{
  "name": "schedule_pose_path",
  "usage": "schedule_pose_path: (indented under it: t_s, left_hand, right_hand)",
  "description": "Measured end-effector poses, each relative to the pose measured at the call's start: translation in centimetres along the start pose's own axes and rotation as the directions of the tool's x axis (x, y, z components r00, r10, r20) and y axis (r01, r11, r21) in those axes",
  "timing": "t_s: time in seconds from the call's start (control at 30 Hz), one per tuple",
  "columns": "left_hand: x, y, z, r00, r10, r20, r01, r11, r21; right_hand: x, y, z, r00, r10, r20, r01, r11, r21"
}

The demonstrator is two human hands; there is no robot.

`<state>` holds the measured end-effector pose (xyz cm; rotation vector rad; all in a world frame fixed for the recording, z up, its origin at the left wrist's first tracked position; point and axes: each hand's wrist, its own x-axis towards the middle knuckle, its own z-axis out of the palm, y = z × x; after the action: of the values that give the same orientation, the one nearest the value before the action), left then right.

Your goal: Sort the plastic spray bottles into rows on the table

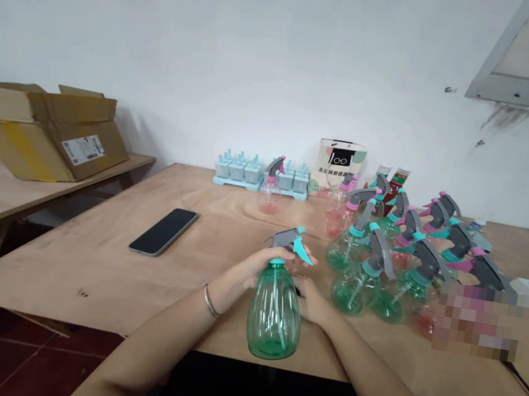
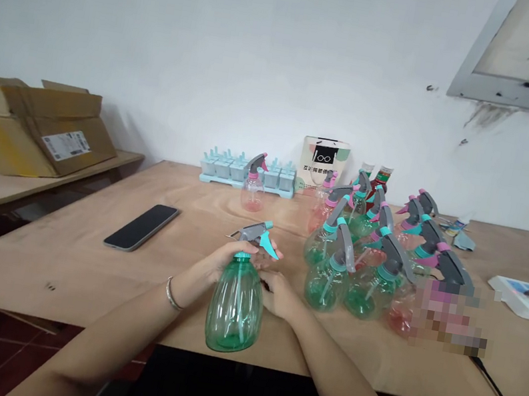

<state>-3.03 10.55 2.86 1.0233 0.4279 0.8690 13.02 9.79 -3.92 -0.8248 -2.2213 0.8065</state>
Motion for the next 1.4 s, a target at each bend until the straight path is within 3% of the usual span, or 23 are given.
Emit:
schedule_pose_path:
  t_s: [0.17, 0.4, 0.6, 0.87, 1.13, 1.27, 1.4]
  left_hand:
    - [-0.2, 0.3, -0.1, 0.989, 0.025, -0.144, -0.031, 0.999, -0.039]
    - [-0.3, 0.6, 0.1, 0.997, 0.065, -0.037, -0.067, 0.997, -0.049]
    - [-0.4, 0.6, 0.2, 0.986, 0.098, -0.136, -0.112, 0.989, -0.099]
    - [-0.6, 0.7, 0.2, 0.990, 0.133, -0.042, -0.136, 0.987, -0.085]
    - [-0.7, 0.8, 0.0, 0.980, 0.188, -0.070, -0.192, 0.979, -0.062]
    - [-1.0, 1.8, 0.2, 0.977, 0.199, -0.071, -0.198, 0.980, 0.026]
    - [-1.5, 3.4, 0.1, 0.958, 0.225, -0.177, -0.188, 0.961, 0.203]
  right_hand:
    - [0.0, -0.1, -0.1, 0.999, 0.033, 0.010, -0.033, 0.999, 0.002]
    - [0.0, -0.5, -0.2, 1.000, 0.018, 0.021, -0.018, 1.000, 0.024]
    - [0.0, -0.4, -0.1, 0.995, 0.096, 0.017, -0.096, 0.995, 0.022]
    - [0.1, -0.2, 0.0, 1.000, 0.010, 0.011, -0.010, 0.999, 0.036]
    - [-0.1, -0.5, -0.2, 0.996, 0.092, 0.008, -0.092, 0.995, 0.025]
    - [-0.1, -0.5, -0.2, 0.999, 0.047, 0.012, -0.047, 0.995, 0.089]
    - [0.0, -0.7, -0.3, 0.999, 0.027, 0.021, -0.029, 0.993, 0.113]
